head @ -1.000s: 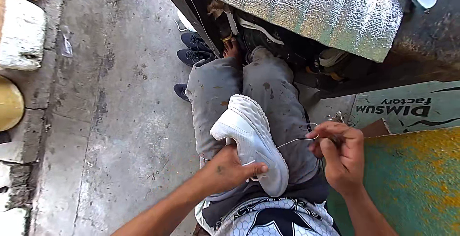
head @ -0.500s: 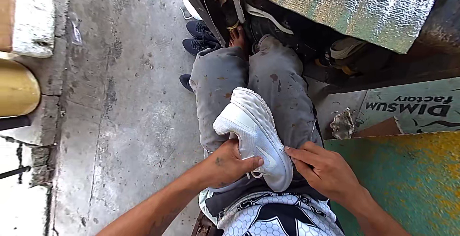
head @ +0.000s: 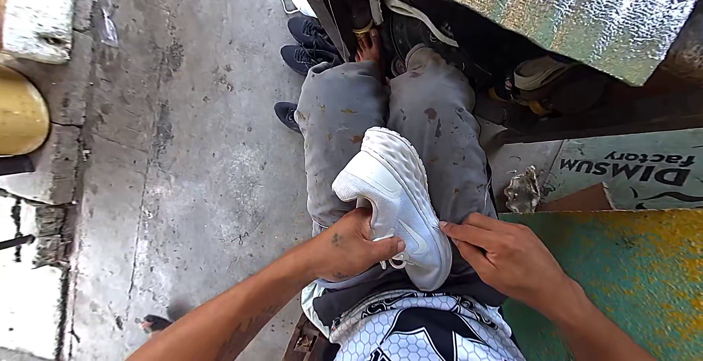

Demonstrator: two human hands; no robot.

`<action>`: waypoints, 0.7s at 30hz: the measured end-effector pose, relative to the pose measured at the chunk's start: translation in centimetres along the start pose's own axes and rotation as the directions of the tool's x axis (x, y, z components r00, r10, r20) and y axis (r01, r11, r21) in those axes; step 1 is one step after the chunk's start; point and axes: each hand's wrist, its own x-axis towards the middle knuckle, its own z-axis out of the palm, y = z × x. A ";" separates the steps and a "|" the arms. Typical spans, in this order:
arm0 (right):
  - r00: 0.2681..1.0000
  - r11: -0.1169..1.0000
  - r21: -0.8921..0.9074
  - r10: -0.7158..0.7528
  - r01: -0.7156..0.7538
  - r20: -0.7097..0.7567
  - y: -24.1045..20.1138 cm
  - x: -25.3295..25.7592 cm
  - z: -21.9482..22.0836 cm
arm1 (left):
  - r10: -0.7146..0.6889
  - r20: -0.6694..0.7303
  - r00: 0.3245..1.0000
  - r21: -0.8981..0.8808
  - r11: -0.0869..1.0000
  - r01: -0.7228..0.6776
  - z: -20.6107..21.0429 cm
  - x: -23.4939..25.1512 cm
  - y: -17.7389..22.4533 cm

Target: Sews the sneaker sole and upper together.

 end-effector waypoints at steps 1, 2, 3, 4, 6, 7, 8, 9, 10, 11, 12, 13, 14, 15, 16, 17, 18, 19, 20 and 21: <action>1.000 0.999 -0.041 -0.014 0.015 0.027 -0.2 0.3 -0.4 | 0.023 0.010 1.000 -0.014 1.000 -0.023 0.0 0.0 -0.3; 0.998 0.997 -0.074 -0.027 0.032 0.063 -0.4 0.8 -0.9 | 0.036 0.017 0.999 -0.030 0.999 -0.036 -0.1 0.0 -0.5; 0.994 0.994 -0.096 -0.041 0.051 0.101 -0.6 1.3 -1.4 | 0.048 0.025 0.999 -0.048 0.998 -0.046 -0.1 0.1 -0.6; 0.989 0.991 -0.112 -0.061 0.076 0.135 -0.7 1.8 -1.8 | 0.064 0.032 0.997 -0.056 0.996 -0.062 -0.2 0.1 -0.8; 0.977 0.985 -0.128 -0.087 0.113 0.196 -1.0 2.9 -2.4 | 0.099 0.051 0.994 -0.057 0.994 -0.096 -0.4 0.3 -1.0; 0.970 0.984 -0.128 -0.092 0.123 0.226 -1.1 3.4 -2.5 | 0.109 0.060 0.992 -0.057 0.993 -0.106 -0.5 0.3 -1.0; 0.964 0.984 -0.125 -0.093 0.128 0.251 -1.3 3.8 -2.6 | 0.117 0.070 0.991 -0.057 0.992 -0.113 -0.6 0.4 -1.0; 0.959 0.984 -0.122 -0.093 0.129 0.269 -1.4 4.2 -2.6 | 0.120 0.077 0.990 -0.054 0.992 -0.116 -0.7 0.4 -1.0; 0.954 0.984 -0.126 -0.088 0.129 0.287 -1.6 4.6 -2.5 | 0.122 0.086 0.989 -0.051 0.992 -0.118 -0.9 0.5 -1.0; 0.951 0.982 -0.134 -0.087 0.132 0.298 -1.8 4.8 -2.3 | 0.116 0.094 0.989 -0.050 0.992 -0.112 -1.0 0.5 -0.9; 0.950 0.979 -0.147 -0.089 0.138 0.298 -2.1 5.1 -1.9 | 0.111 0.102 0.989 -0.050 0.993 -0.107 -1.1 0.6 -0.9; 0.951 0.978 -0.154 -0.087 0.138 0.295 -2.4 5.4 -1.3 | 0.109 0.109 0.988 -0.048 0.993 -0.105 -1.2 0.7 -0.9; 0.951 0.978 -0.160 -0.078 0.131 0.300 -2.7 5.6 -0.7 | 0.101 0.117 0.988 -0.036 0.995 -0.098 -1.3 0.7 -1.0; 0.950 0.979 -0.163 -0.071 0.125 0.303 -2.8 5.7 -0.3 | 0.092 0.118 0.989 -0.014 0.996 -0.091 -1.3 0.8 -1.0; 0.952 0.979 -0.164 -0.069 0.122 0.297 -2.5 6.1 -0.2 | 0.082 0.106 0.991 0.017 0.996 -0.085 -1.5 1.0 -0.7; 0.955 0.982 -0.148 -0.068 0.114 0.289 -2.1 6.3 -0.2 | 0.069 0.093 0.993 0.054 0.996 -0.074 -1.6 1.3 -0.5; 0.956 0.987 -0.118 -0.068 0.106 0.287 -1.8 6.0 -0.3 | 0.057 0.086 0.995 0.073 0.995 -0.063 -1.3 1.2 -0.2; 0.955 0.989 -0.094 -0.084 0.115 0.284 -1.3 5.8 -0.7 | 0.058 0.085 0.995 0.084 0.994 -0.065 -1.1 0.9 0.0; 0.958 0.983 -0.096 -0.131 0.160 0.255 -0.9 6.0 -1.1 | 0.081 0.091 0.993 0.089 0.992 -0.089 -1.2 0.6 0.4; 0.960 0.967 -0.120 -0.200 0.226 0.197 -0.8 6.2 -1.7 | 0.114 0.098 0.989 0.074 0.990 -0.121 -1.5 0.1 0.9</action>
